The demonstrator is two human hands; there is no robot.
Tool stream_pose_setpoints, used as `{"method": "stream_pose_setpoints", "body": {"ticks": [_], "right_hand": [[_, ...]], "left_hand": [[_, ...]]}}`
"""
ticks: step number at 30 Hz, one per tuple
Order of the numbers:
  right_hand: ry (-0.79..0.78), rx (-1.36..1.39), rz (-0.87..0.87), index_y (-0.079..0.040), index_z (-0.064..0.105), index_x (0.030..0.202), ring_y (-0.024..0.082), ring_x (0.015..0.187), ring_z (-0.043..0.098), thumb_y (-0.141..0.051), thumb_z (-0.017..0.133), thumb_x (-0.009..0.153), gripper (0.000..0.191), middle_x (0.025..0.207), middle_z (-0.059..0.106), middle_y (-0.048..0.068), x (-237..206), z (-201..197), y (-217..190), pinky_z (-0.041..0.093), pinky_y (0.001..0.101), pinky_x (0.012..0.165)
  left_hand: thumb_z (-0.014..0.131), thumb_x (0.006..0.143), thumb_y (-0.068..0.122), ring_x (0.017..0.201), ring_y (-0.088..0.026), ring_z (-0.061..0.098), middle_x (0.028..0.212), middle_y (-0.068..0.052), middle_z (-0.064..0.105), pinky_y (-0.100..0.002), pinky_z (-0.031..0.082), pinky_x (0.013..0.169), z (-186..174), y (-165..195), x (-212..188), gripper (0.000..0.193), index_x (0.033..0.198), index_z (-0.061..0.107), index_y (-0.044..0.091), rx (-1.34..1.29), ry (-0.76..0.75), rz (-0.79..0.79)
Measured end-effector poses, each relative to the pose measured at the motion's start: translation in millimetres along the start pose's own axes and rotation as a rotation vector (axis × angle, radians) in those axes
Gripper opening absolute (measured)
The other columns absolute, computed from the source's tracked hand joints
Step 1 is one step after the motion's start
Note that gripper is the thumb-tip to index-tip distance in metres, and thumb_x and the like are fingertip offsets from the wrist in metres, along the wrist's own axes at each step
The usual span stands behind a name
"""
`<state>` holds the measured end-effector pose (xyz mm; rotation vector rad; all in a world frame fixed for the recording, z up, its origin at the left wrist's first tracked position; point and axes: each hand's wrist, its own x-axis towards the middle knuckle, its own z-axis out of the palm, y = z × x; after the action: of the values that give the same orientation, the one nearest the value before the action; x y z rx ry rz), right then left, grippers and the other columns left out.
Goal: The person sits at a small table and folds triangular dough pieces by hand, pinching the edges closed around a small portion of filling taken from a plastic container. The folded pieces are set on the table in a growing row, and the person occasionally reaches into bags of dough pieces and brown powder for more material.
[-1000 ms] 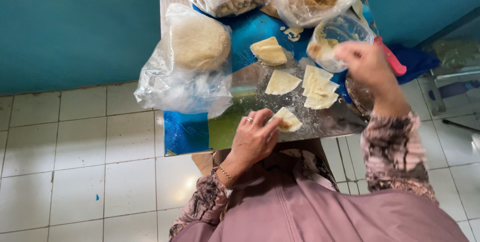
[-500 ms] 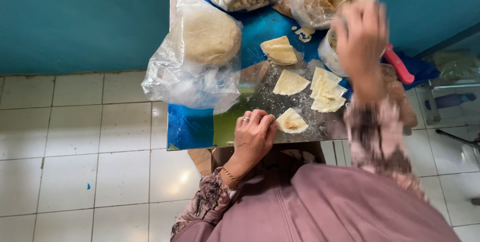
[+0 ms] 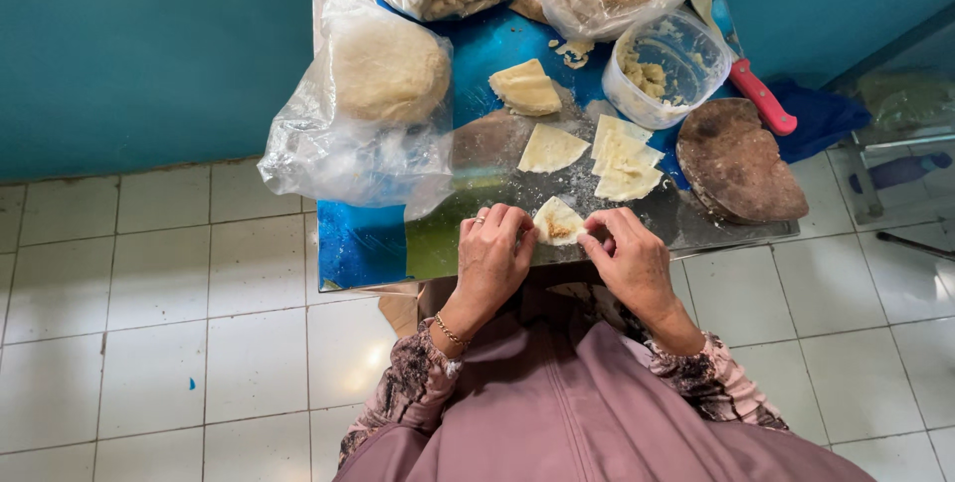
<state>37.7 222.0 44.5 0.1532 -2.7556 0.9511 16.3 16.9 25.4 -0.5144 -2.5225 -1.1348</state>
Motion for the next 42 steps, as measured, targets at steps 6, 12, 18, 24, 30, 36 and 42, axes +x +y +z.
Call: {"method": "stream_pose_setpoints", "body": {"ticks": [6,12,18,24,30,36,42], "right_hand": [[0.068,0.119,-0.075,-0.007,0.065,0.105,0.017,0.065,0.067,-0.012,0.077,0.089,0.02,0.091,0.069,0.005,-2,9,6,0.052,0.0322,0.059],[0.081,0.04,-0.177,-0.009,0.069,0.111,0.022,0.074,0.066,-0.011,0.08,0.087,0.026,0.088,0.067,0.007,-5,8,4,0.052,0.0375,0.068],[0.048,-0.134,-0.403,-0.011,0.07,0.115,0.023,0.09,0.065,-0.019,0.08,0.082,0.035,0.104,0.073,0.003,7,3,1,0.05,0.0387,0.074],[0.021,-0.158,-0.456,-0.013,0.075,0.108,0.023,0.089,0.063,-0.018,0.079,0.084,0.025,0.1,0.071,0.0,21,10,1,0.052,0.0385,0.076],[-0.046,0.052,-0.253,-0.008,0.075,0.095,0.027,0.088,0.063,-0.014,0.079,0.084,0.012,0.093,0.065,0.006,39,20,14,0.051,0.0376,0.075],[-0.067,0.1,-0.137,-0.01,0.074,0.095,0.024,0.086,0.067,-0.014,0.078,0.085,0.011,0.092,0.071,0.001,41,19,11,0.053,0.0366,0.074],[0.066,-0.252,-0.432,-0.009,0.076,0.099,0.025,0.084,0.065,-0.015,0.078,0.082,0.018,0.095,0.072,0.003,23,19,1,0.049,0.0411,0.069]], "left_hand": [[0.072,0.09,0.012,0.086,-0.027,0.064,0.093,-0.006,0.068,-0.04,0.046,0.079,6,0,3,0.015,0.101,0.063,0.007,-0.095,0.006,0.052],[0.073,0.09,0.01,0.094,-0.026,0.065,0.101,-0.007,0.069,-0.039,0.049,0.083,10,-1,2,0.017,0.104,0.064,0.007,-0.083,-0.04,0.196],[0.068,0.088,0.003,0.099,-0.03,0.062,0.106,-0.01,0.066,-0.038,0.053,0.09,11,-19,5,0.016,0.103,0.063,0.004,-0.099,-0.155,0.29],[0.065,0.087,-0.001,0.093,-0.032,0.062,0.095,-0.011,0.062,-0.04,0.053,0.086,23,-28,21,0.014,0.1,0.061,0.003,-0.115,-0.185,0.274],[0.068,0.089,0.002,0.09,-0.034,0.061,0.091,-0.014,0.061,-0.043,0.051,0.08,28,-22,25,0.006,0.095,0.065,0.004,-0.178,-0.123,0.11],[0.07,0.086,0.007,0.089,-0.034,0.063,0.087,-0.013,0.062,-0.044,0.051,0.078,28,-24,39,0.004,0.089,0.068,0.006,-0.187,-0.162,0.035],[0.067,0.092,0.006,0.091,-0.032,0.064,0.092,-0.012,0.065,-0.042,0.052,0.08,29,-22,31,0.011,0.102,0.063,0.005,-0.221,-0.114,0.002]]}}
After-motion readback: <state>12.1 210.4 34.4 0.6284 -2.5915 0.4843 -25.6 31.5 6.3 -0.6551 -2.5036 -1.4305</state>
